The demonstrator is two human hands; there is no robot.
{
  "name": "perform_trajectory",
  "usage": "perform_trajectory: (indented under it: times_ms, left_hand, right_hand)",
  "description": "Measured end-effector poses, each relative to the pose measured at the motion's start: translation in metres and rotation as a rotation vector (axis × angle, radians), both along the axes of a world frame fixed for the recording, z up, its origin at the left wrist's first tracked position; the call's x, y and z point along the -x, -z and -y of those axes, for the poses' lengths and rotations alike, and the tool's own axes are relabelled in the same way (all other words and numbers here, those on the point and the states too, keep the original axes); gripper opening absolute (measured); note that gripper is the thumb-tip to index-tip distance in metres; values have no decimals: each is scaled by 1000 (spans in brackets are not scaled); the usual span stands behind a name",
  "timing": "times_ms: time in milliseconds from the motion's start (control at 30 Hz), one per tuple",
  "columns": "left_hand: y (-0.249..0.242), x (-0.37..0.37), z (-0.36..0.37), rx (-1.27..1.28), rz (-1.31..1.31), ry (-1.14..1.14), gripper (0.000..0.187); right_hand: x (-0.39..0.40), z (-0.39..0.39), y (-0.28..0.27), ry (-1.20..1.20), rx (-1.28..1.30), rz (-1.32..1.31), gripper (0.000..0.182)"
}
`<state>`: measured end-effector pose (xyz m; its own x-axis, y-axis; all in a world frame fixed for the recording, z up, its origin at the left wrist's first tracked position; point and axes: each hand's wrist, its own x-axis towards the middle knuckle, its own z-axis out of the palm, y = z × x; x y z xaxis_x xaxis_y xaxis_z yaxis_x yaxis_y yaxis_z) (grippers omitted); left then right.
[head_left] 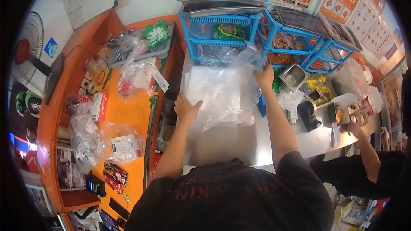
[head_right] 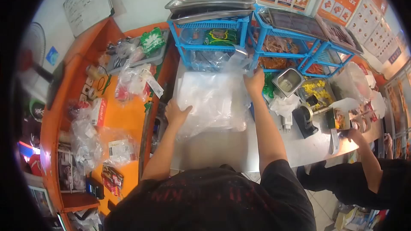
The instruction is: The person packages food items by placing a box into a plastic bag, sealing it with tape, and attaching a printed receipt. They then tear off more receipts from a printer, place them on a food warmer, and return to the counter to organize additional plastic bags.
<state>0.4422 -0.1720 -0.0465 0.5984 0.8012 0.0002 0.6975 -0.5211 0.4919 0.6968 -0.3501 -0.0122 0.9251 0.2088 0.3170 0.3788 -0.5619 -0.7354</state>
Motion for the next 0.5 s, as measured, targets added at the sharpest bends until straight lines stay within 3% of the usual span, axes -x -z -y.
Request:
perform_trajectory:
  times_ms: [67, 167, 300, 367, 400, 467, 500]
  left_hand:
    - [7, -13, -8, 12, -118, -73, 87]
    - [-12, -30, -19, 98, -328, -44, 95]
    - [8, -35, -27, -132, -229, 20, 95]
    - [38, -33, -42, 51, -46, 40, 77]
    - [46, -33, -50, 111, 15, 46, 72]
    - [38, -37, -60, 1091, 205, -12, 50]
    - [37, -36, -60, 1087, 201, -9, 50]
  right_hand:
    - [-12, -4, 13, 118, -52, -26, 33]
    - [-33, -5, 31, 66, 81, -180, 25]
    - [-13, -5, 11, 80, -163, -289, 22]
    - [-5, -13, 2, 3, -483, -538, 18]
    - [-1, -17, -3, 5, -485, -538, 18]
    - [2, -26, -9, -262, -514, -503, 17]
    - [2, -29, -14, -259, -520, -504, 17]
